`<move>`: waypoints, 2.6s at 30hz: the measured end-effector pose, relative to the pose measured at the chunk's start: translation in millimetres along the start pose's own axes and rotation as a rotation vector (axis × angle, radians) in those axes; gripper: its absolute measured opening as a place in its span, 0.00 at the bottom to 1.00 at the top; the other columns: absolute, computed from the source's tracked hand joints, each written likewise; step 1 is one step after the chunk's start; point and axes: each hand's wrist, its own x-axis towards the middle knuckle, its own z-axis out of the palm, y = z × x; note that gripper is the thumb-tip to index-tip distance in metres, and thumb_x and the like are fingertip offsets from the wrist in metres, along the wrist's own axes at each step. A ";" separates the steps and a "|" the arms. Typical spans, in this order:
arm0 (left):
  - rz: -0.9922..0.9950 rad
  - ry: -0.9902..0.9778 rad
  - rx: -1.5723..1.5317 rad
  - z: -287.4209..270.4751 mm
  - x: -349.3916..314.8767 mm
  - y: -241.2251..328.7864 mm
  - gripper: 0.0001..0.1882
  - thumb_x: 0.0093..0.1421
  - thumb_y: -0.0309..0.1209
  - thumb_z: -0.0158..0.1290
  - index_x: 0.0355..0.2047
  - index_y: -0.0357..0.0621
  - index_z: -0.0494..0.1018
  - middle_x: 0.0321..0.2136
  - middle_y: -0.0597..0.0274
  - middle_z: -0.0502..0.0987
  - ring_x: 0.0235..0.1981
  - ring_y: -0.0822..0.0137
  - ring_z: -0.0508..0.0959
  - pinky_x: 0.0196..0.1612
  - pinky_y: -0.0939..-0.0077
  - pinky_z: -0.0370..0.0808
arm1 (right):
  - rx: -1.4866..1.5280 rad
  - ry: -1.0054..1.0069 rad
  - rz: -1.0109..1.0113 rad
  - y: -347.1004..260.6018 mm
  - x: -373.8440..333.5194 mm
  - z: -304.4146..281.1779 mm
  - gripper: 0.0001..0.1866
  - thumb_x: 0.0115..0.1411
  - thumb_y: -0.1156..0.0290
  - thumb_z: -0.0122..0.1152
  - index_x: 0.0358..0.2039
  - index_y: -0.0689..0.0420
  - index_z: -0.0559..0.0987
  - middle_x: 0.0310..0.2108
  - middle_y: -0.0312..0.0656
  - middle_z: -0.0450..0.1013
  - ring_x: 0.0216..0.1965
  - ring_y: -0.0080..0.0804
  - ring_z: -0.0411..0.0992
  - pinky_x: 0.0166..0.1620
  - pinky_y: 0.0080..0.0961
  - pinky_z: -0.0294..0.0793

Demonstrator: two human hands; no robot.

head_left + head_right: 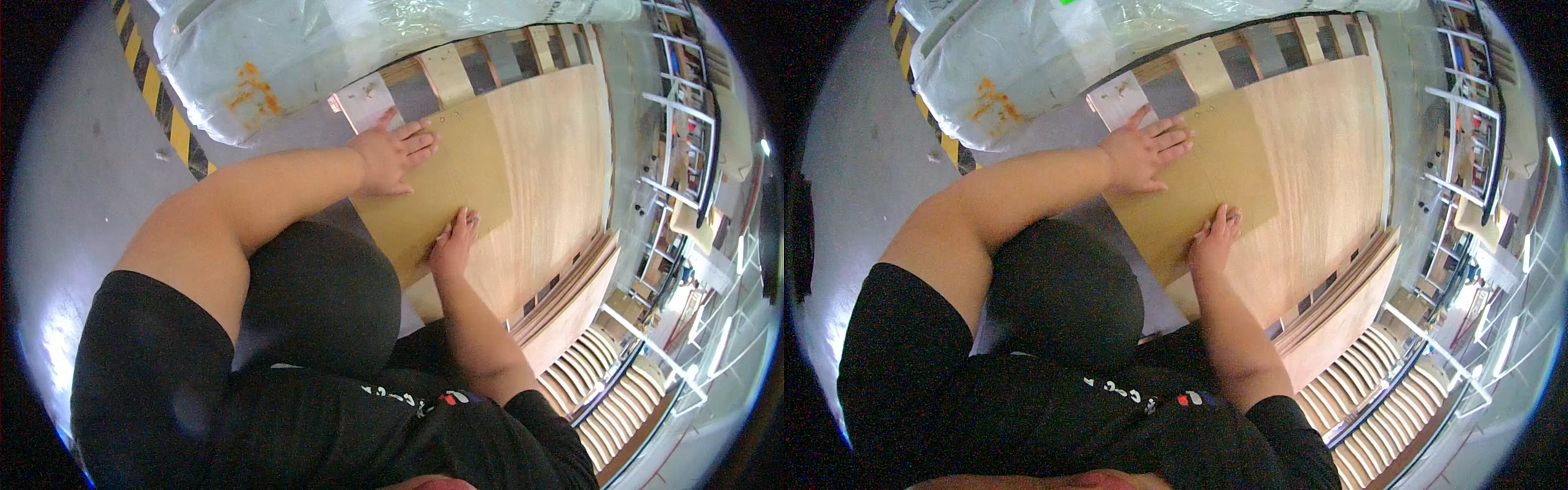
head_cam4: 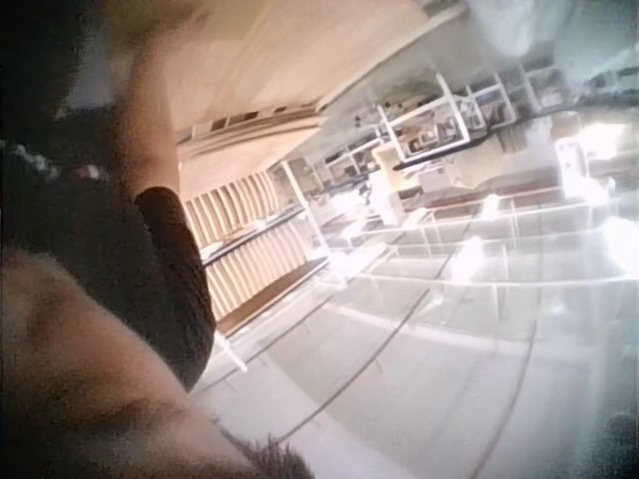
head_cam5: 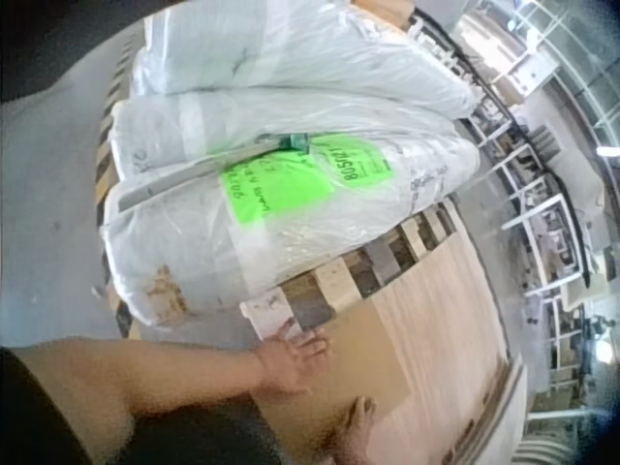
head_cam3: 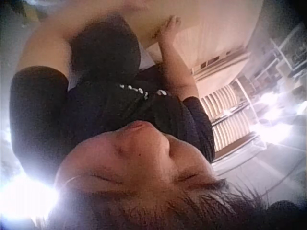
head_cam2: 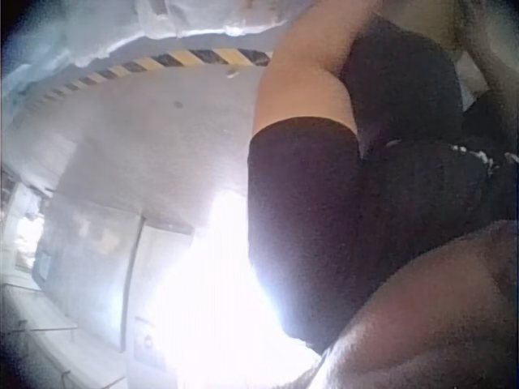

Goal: Marking positions on a wooden board using a template and a pen.

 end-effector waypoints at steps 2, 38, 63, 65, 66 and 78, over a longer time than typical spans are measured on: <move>-0.005 -0.011 0.007 -2.5 -0.8 -1.8 0.43 0.65 0.61 0.48 0.74 0.52 0.56 0.76 0.65 0.50 0.77 0.61 0.47 0.72 0.32 0.47 | -0.006 -0.025 -0.024 1.1 19.5 -7.0 0.32 0.70 0.72 0.50 0.72 0.63 0.57 0.74 0.65 0.49 0.75 0.65 0.44 0.74 0.54 0.46; -0.559 0.638 0.120 26.3 -11.3 -88.6 0.07 0.62 0.32 0.50 0.36 0.44 0.72 0.37 0.50 0.76 0.41 0.44 0.80 0.44 0.46 0.77 | 0.802 0.094 0.270 18.7 -60.4 -19.5 0.23 0.76 0.67 0.47 0.67 0.61 0.64 0.64 0.51 0.68 0.65 0.40 0.67 0.67 0.35 0.63; -0.146 0.353 -0.179 8.3 -116.7 0.8 0.39 0.56 0.50 0.64 0.65 0.52 0.68 0.63 0.52 0.65 0.59 0.46 0.73 0.62 0.53 0.72 | 1.483 0.370 0.843 17.4 -37.0 -29.5 0.21 0.75 0.62 0.47 0.63 0.57 0.64 0.54 0.44 0.69 0.53 0.39 0.71 0.50 0.48 0.77; -0.220 0.236 -0.127 4.9 -111.8 -1.2 0.47 0.49 0.55 0.68 0.66 0.54 0.66 0.63 0.50 0.62 0.62 0.45 0.70 0.66 0.49 0.68 | 1.532 0.372 0.838 22.4 -33.4 -24.5 0.20 0.75 0.62 0.47 0.62 0.57 0.65 0.53 0.43 0.70 0.52 0.39 0.71 0.51 0.46 0.77; -0.215 0.237 -0.127 5.5 -111.4 -3.6 0.47 0.49 0.55 0.68 0.66 0.54 0.66 0.63 0.50 0.62 0.62 0.45 0.70 0.66 0.49 0.68 | 1.651 0.307 0.753 21.2 -31.5 -23.2 0.19 0.75 0.63 0.47 0.60 0.60 0.65 0.53 0.45 0.70 0.52 0.39 0.72 0.51 0.42 0.77; -0.339 0.476 -0.245 24.6 -109.6 -22.9 0.27 0.64 0.37 0.57 0.63 0.57 0.69 0.57 0.55 0.75 0.56 0.47 0.76 0.58 0.48 0.73 | 1.772 0.101 0.070 -120.7 2.4 -165.2 0.22 0.77 0.59 0.46 0.60 0.62 0.69 0.52 0.50 0.76 0.46 0.35 0.78 0.46 0.32 0.80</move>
